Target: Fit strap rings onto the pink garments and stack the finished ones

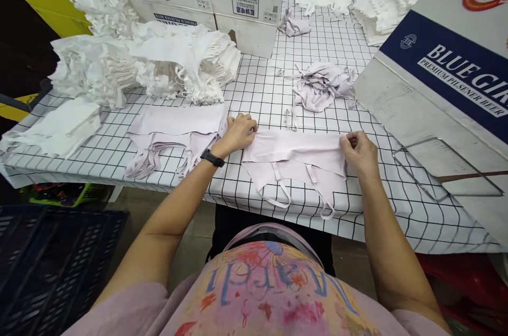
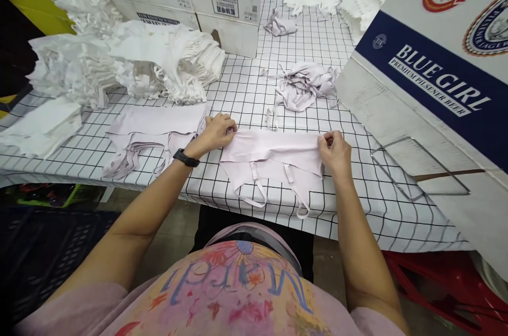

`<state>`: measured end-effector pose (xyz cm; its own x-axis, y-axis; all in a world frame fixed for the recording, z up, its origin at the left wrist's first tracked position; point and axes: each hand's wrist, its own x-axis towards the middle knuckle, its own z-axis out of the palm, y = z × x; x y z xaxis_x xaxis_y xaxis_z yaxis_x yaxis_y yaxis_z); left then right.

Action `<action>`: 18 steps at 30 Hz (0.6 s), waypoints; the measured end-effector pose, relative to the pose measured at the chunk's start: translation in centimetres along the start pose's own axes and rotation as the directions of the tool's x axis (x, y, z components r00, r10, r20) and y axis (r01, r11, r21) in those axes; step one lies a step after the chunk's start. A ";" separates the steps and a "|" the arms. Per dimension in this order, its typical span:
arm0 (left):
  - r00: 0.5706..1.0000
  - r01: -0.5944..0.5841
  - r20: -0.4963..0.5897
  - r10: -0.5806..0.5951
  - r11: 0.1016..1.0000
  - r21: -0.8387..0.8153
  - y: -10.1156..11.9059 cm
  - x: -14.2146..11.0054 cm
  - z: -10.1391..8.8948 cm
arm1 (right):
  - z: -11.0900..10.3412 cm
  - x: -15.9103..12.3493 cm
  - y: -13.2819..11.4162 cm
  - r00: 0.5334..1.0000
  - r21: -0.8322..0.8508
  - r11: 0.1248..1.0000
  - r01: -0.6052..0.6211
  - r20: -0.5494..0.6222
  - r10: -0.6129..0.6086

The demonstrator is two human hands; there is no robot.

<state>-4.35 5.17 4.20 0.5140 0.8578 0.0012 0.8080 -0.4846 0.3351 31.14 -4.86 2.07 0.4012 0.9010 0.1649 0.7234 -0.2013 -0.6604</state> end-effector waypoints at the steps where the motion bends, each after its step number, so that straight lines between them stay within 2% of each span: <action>1: 1.000 0.002 -0.007 -0.002 1.000 -0.007 -0.1 -0.1 -0.1 | -0.2 -0.3 -0.1 1.000 0.034 0.999 -0.009 -0.012 0.009; 8: 1.000 0.003 0.021 -0.002 0.998 -0.058 0.3 -0.3 -0.7 | -1.2 -1.5 -1.2 0.999 0.225 0.974 0.028 -0.040 -0.019; 11: 0.997 -0.070 -0.034 0.066 0.989 -0.131 0.3 -0.5 -0.8 | -1.9 -1.6 -1.3 0.996 0.170 0.982 0.084 -0.031 -0.079; 15: 0.975 -0.200 -0.144 0.168 0.947 -0.251 0.2 -1.3 -1.1 | -2.3 -1.9 -0.7 0.993 0.026 0.994 0.107 0.053 -0.109; 18: 0.969 -0.231 -0.139 0.203 0.945 -0.230 0.4 -2.6 -1.4 | -2.3 -2.6 -0.1 0.993 -0.016 0.995 0.097 0.070 -0.096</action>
<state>-5.79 3.01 5.65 0.6225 0.7566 0.2001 0.5785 -0.6171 0.5334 31.34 -8.12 3.40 0.2894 0.9410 0.1756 0.7681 -0.1188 -0.6292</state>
